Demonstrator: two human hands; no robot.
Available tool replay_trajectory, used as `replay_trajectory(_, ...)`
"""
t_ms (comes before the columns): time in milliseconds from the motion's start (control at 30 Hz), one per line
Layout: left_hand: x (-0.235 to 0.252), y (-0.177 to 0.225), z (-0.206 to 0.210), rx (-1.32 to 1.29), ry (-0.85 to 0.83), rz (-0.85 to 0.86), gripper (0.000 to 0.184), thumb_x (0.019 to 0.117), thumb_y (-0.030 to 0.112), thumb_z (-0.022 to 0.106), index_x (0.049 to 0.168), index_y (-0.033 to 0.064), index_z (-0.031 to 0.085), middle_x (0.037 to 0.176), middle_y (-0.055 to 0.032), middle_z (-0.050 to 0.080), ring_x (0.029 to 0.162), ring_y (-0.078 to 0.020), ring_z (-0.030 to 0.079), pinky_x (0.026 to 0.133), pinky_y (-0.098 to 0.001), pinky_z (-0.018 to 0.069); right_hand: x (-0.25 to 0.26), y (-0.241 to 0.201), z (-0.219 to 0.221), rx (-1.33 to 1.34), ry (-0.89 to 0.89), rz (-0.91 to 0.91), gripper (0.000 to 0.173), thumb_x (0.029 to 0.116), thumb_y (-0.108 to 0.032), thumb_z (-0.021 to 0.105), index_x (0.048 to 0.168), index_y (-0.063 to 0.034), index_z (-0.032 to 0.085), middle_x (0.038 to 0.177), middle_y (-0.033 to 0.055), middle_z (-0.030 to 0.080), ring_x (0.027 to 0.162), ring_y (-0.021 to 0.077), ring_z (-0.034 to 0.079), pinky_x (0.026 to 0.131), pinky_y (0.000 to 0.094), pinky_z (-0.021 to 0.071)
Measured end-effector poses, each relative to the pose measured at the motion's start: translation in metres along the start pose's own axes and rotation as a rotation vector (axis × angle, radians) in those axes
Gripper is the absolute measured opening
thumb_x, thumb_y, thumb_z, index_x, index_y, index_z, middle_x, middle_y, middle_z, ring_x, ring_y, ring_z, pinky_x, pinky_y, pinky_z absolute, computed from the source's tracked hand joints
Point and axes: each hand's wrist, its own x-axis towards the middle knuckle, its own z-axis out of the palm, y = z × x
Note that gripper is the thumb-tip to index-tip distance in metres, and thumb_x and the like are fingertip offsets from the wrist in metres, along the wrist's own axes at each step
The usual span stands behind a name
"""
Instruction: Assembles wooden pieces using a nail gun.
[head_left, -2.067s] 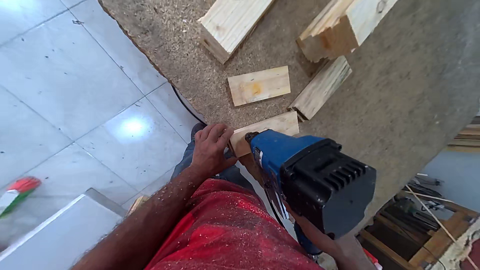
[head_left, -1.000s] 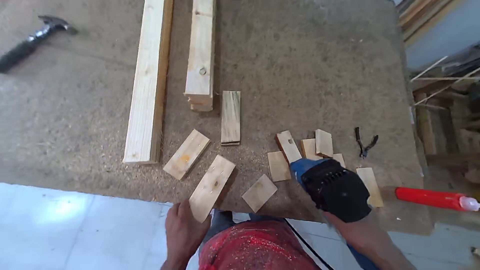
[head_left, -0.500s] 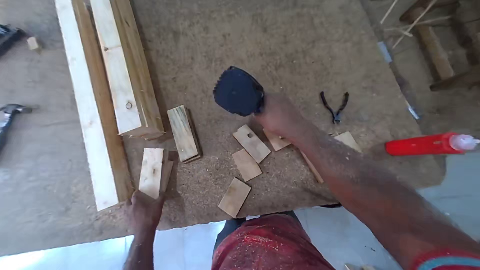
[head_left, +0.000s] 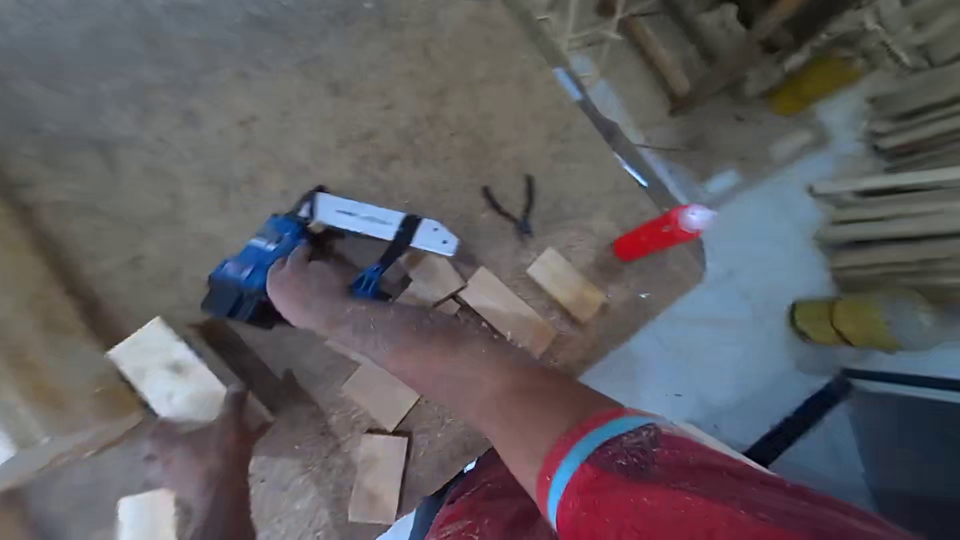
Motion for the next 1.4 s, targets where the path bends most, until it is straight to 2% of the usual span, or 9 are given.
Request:
replay_trajectory(167,-0.02,-0.029,-0.02,-0.073,-0.041,0.153,0.087,0.0887,0.055,0.073,0.15,0.0,0.044,0.137,-0.0274,0.058,0.123,-0.0407,0.06,0.104,-0.0569,0.0486,-0.11,0.111,0.013,0.146,0.289,-0.362,0.026,0.0978,-0.01,0.062,0.122,-0.0129,0.072,0.148,0.0083,0.058,0.13,0.0257,0.059,0.109,0.0453,0.0501)
replay_trajectory(267,-0.053,-0.055,-0.035,-0.094,-0.028,0.241,0.077,0.0936,0.046,0.07,0.146,-0.0049,0.047,0.136,-0.0308,0.056,0.121,-0.0397,0.06,0.102,-0.0524,0.0505,-0.183,0.214,0.0,0.089,0.354,0.046,0.026,0.1011,-0.02,0.062,0.121,-0.0067,0.072,0.134,0.0133,0.066,0.126,0.0294,0.062,0.108,0.0471,0.0499)
replay_trajectory(367,-0.102,-0.048,-0.032,-0.09,-0.18,0.315,0.063,0.0963,0.036,0.07,0.142,-0.0042,0.052,0.135,-0.0309,0.058,0.117,-0.0403,0.063,0.096,-0.0557,0.0541,-0.208,0.277,-0.008,0.068,0.155,0.393,0.06,0.097,-0.051,0.065,0.137,-0.0067,0.061,0.135,0.0192,0.063,0.127,0.0377,0.059,0.105,0.0568,0.0499)
replay_trajectory(500,-0.151,-0.007,-0.001,0.023,-0.477,0.41,0.05,0.0955,0.033,0.072,0.134,0.0024,0.063,0.135,-0.021,0.06,0.121,-0.0345,0.062,0.1,-0.0549,0.0535,-0.198,0.271,0.011,-0.111,-0.009,0.322,0.103,0.0789,-0.055,0.083,0.156,-0.0051,0.037,0.145,0.0276,0.051,0.135,0.0473,0.049,0.107,0.0635,0.0445)
replay_trajectory(733,-0.18,0.03,0.005,-0.28,-0.787,0.395,0.039,0.0943,0.032,0.075,0.126,0.0099,0.068,0.113,-0.0037,0.074,0.099,-0.0141,0.073,0.09,-0.0388,0.0616,-0.259,0.23,-0.045,0.123,0.139,0.354,0.08,0.0812,-0.048,0.08,0.145,-0.0071,0.054,0.133,0.0257,0.058,0.118,0.0458,0.059,0.091,0.0673,0.0511)
replay_trajectory(900,-0.21,0.006,0.012,-1.013,-1.202,0.195,0.11,0.0731,0.08,0.071,0.15,0.006,0.043,0.138,-0.0125,0.064,0.123,-0.0277,0.064,0.102,-0.0489,0.0555,-0.29,0.165,-0.026,0.428,-0.145,0.037,0.075,0.0827,-0.061,0.075,0.139,-0.0147,0.06,0.124,0.0116,0.067,0.106,0.0277,0.068,0.087,0.0572,0.0586)
replay_trajectory(1133,-0.196,-0.029,-0.005,-1.482,-0.757,-0.164,0.076,0.099,0.073,0.029,0.13,0.0111,0.059,0.109,-0.013,0.073,0.103,-0.0283,0.071,0.09,-0.0503,0.0598,-0.259,0.099,0.02,0.308,-0.361,-0.32,0.049,0.1054,-0.049,0.051,0.13,-0.0094,0.067,0.121,0.0109,0.071,0.111,0.0253,0.069,0.098,0.0514,0.0551)
replay_trajectory(1300,-0.157,-0.113,-0.042,-1.42,-0.529,-0.199,0.1,0.0853,0.091,0.011,0.134,0.0166,0.056,0.096,-0.0037,0.072,0.081,-0.021,0.072,0.072,-0.0448,0.0633,-0.243,0.172,0.001,0.141,0.128,0.025,0.039,0.1047,-0.037,0.056,0.126,-0.0066,0.069,0.128,0.0149,0.068,0.118,0.0296,0.066,0.101,0.0513,0.0543)
replay_trajectory(1400,-0.153,-0.152,-0.06,-1.422,-0.479,-0.292,0.087,0.0944,0.081,0.01,0.129,0.016,0.056,0.096,-0.0049,0.07,0.079,-0.0217,0.071,0.069,-0.0451,0.0626,-0.229,0.25,-0.021,-0.071,0.284,0.399,0.064,0.0961,-0.042,0.066,0.144,-0.0016,0.055,0.152,0.028,0.046,0.142,0.0444,0.044,0.115,0.0599,0.0399)
